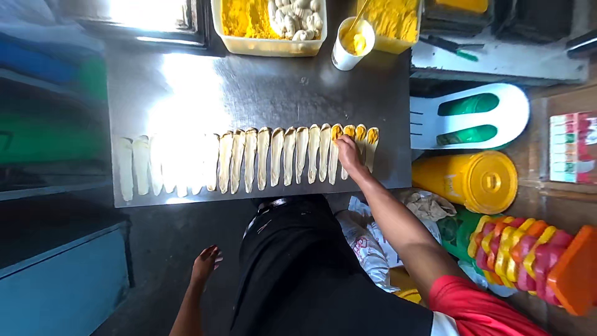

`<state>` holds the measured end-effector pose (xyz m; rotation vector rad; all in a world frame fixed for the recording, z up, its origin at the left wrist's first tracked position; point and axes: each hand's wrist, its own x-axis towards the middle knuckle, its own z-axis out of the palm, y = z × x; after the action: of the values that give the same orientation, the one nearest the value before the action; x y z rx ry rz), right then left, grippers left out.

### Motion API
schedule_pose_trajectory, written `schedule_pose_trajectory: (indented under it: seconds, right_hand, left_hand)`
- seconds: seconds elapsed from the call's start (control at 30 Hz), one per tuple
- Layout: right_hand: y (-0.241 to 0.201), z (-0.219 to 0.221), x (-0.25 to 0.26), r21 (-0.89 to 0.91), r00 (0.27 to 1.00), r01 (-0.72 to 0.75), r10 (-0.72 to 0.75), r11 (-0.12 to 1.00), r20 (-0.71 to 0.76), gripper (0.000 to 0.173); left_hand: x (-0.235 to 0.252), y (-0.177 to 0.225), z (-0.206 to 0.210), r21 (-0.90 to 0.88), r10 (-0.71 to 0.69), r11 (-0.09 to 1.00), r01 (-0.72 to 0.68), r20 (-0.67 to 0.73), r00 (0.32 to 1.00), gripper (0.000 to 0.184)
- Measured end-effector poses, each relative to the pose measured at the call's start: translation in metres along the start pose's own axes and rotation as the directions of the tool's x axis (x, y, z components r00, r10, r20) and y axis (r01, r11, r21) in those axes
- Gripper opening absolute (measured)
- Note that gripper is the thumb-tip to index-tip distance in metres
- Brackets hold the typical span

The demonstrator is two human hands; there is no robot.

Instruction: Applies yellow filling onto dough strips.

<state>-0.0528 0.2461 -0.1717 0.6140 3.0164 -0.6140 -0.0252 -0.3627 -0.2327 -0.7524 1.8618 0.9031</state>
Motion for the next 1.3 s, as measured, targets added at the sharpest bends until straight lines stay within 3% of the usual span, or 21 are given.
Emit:
schedule_pose_trajectory:
  seconds: [0.1,0.2,0.37,0.53,0.63,0.7,0.83,1.0,1.13,1.2,1.3]
  right_hand:
    - [0.0,-0.029,0.005,0.182,0.984,-0.117,0.139,0.976,-0.11,0.031]
    - [-0.008,-0.026,0.001,0.285,0.959,-0.202,0.248,0.937,-0.135,0.032]
    - [-0.023,0.013,0.04,0.296,0.956,-0.254,0.285,0.921,-0.065,0.029]
    - [-0.026,0.047,0.092,0.216,0.939,-0.312,0.335,0.925,-0.081,0.016]
    - [-0.033,0.037,0.083,0.2,0.948,-0.296,0.313,0.934,-0.061,0.021]
    - [-0.039,0.035,0.067,0.159,0.955,-0.225,0.25,0.961,-0.161,0.029]
    - [-0.042,0.056,0.055,0.048,0.954,-0.132,0.14,0.99,-0.264,0.027]
    - [-0.042,0.049,0.064,-0.007,0.988,-0.128,0.126,0.992,-0.088,0.033]
    - [-0.042,0.044,0.03,-0.002,0.992,-0.045,0.044,0.999,-0.114,0.047]
    - [-0.039,0.057,0.015,-0.046,0.998,-0.036,0.034,0.998,-0.048,0.055]
    - [-0.043,0.052,0.009,-0.042,0.997,-0.043,0.041,0.998,-0.06,0.056]
  left_hand:
    - [-0.005,-0.007,0.002,-0.119,0.038,0.992,-0.046,-0.07,0.997,0.039]
    - [-0.018,-0.029,0.009,-0.172,-0.025,0.985,0.012,-0.071,0.997,0.039]
    - [-0.028,-0.053,0.025,-0.053,-0.152,0.987,0.154,0.03,0.988,0.039]
    - [-0.023,-0.045,0.014,0.0,-0.129,0.992,0.129,0.012,0.992,0.04]
    - [-0.015,-0.035,-0.005,-0.038,-0.034,0.999,0.033,-0.047,0.998,0.04]
    - [-0.013,-0.025,-0.011,-0.096,0.026,0.995,-0.035,-0.094,0.995,0.04]
    - [-0.018,-0.014,-0.003,-0.118,0.04,0.992,-0.052,-0.103,0.994,0.039]
    - [-0.016,-0.015,0.021,-0.027,-0.001,1.0,0.001,0.008,1.0,0.04]
    - [-0.013,-0.022,0.028,-0.028,0.002,1.0,-0.002,0.02,1.0,0.04]
    - [-0.016,-0.03,0.025,-0.009,-0.02,1.0,0.021,0.026,0.999,0.04]
    - [-0.014,-0.029,0.018,-0.002,-0.026,1.0,0.026,0.014,1.0,0.041]
